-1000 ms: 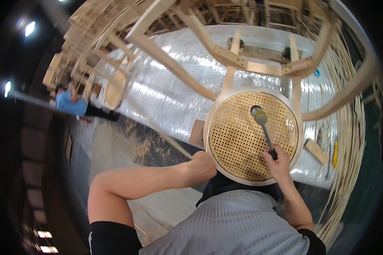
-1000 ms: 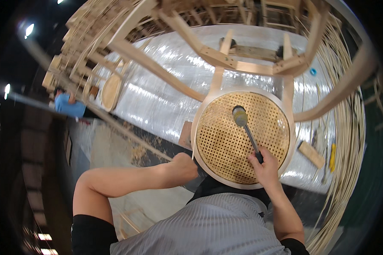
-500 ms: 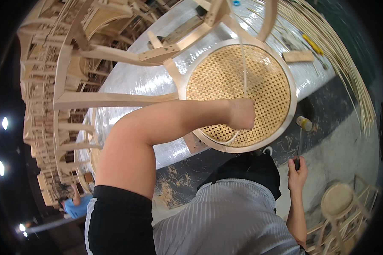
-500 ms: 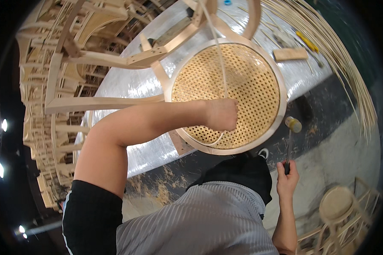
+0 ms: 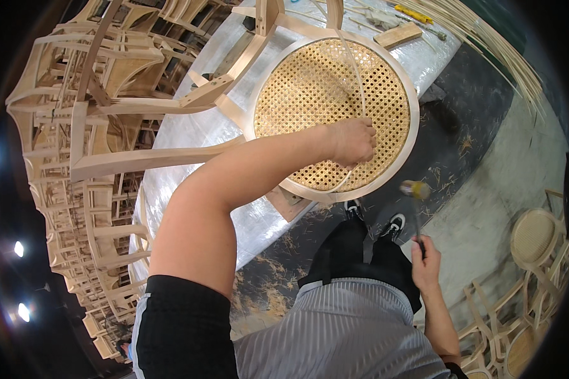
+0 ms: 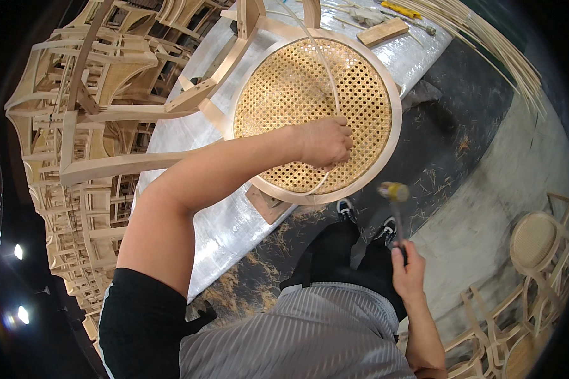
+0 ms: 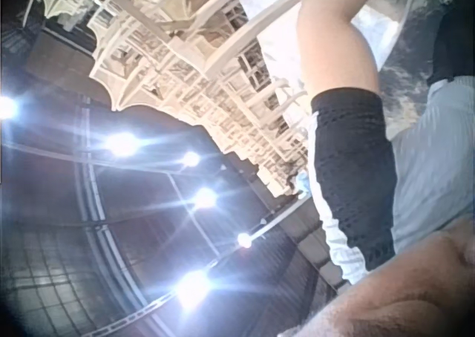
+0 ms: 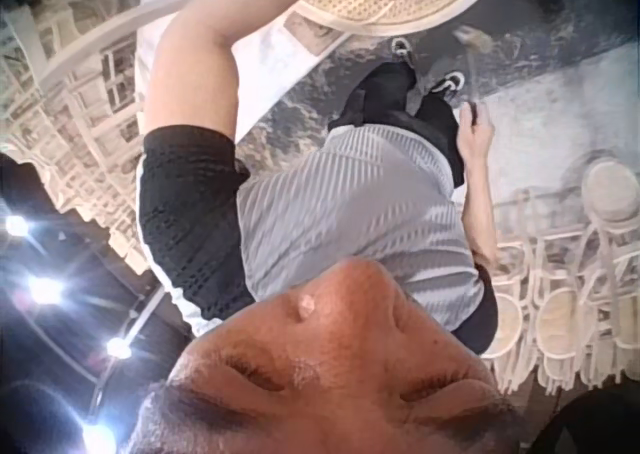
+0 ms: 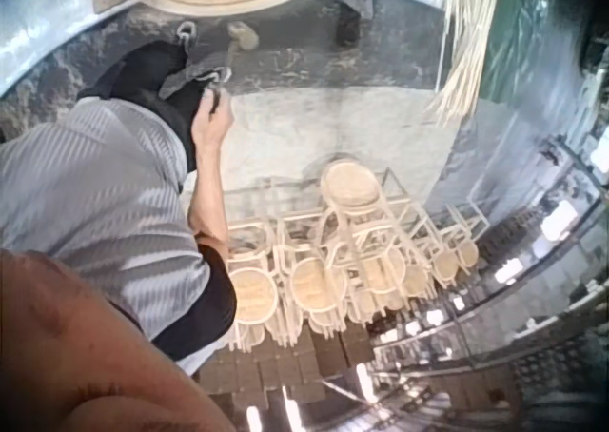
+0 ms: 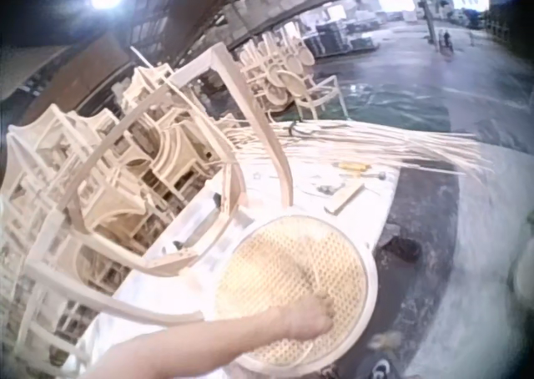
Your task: The person weaves thin cane strips into the circular seat of a wooden chair frame. They use a hammer to tap the cane into place and a utility knife to trim excess material, working methodically around the seat's perimeter.
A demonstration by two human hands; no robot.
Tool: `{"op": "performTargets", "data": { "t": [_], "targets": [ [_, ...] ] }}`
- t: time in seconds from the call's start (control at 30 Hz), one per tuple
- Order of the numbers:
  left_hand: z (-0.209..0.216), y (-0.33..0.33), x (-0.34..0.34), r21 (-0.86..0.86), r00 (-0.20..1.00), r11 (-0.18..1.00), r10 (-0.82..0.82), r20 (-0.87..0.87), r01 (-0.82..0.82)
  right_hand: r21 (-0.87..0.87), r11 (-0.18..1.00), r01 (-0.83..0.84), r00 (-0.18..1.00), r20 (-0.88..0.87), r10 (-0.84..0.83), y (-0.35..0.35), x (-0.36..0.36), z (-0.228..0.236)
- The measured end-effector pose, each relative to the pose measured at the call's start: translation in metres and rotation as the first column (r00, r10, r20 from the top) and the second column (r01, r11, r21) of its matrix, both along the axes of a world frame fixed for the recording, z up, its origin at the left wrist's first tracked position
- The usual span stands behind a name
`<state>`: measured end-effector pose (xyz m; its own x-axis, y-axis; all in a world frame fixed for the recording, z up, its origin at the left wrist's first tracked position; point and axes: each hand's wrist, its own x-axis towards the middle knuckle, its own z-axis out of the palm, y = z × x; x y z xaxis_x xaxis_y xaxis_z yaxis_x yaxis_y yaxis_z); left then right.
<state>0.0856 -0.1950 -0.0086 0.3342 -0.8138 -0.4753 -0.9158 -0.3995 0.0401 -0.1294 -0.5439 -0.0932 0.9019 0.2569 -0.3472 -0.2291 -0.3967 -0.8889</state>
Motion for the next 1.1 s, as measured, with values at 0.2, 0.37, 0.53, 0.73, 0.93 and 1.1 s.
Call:
{"op": "performTargets", "data": {
  "t": [0.2,0.37,0.53,0.73,0.93,1.1],
  "targets": [
    [-0.005,-0.001,0.006,-0.107,0.995,0.993,-0.066,-0.076,0.058,0.154,0.961,-0.232,0.970,0.115,0.215,0.100,-0.027,0.016],
    [-0.020,-0.016,0.006,0.027,0.987,0.988,-0.150,-0.064,0.152,0.137,0.936,-0.325,0.924,0.256,0.284,0.185,-0.020,0.027],
    [-0.006,-0.028,0.009,0.051,0.962,0.964,-0.256,-0.094,0.262,-0.025,0.950,-0.313,0.855,0.427,0.293,0.214,-0.020,0.030],
    [-0.008,-0.022,0.008,0.060,0.960,0.962,-0.260,-0.107,0.267,-0.076,0.942,-0.326,0.841,0.432,0.326,0.216,-0.016,0.044],
    [-0.001,-0.026,0.011,0.094,0.960,0.960,-0.251,-0.128,0.263,-0.141,0.944,-0.299,0.861,0.386,0.331,0.210,-0.018,0.037],
    [0.001,-0.021,0.010,0.097,0.961,0.964,-0.230,-0.153,0.246,-0.089,0.960,-0.264,0.864,0.421,0.277,0.216,-0.021,0.048]
  ]
}}
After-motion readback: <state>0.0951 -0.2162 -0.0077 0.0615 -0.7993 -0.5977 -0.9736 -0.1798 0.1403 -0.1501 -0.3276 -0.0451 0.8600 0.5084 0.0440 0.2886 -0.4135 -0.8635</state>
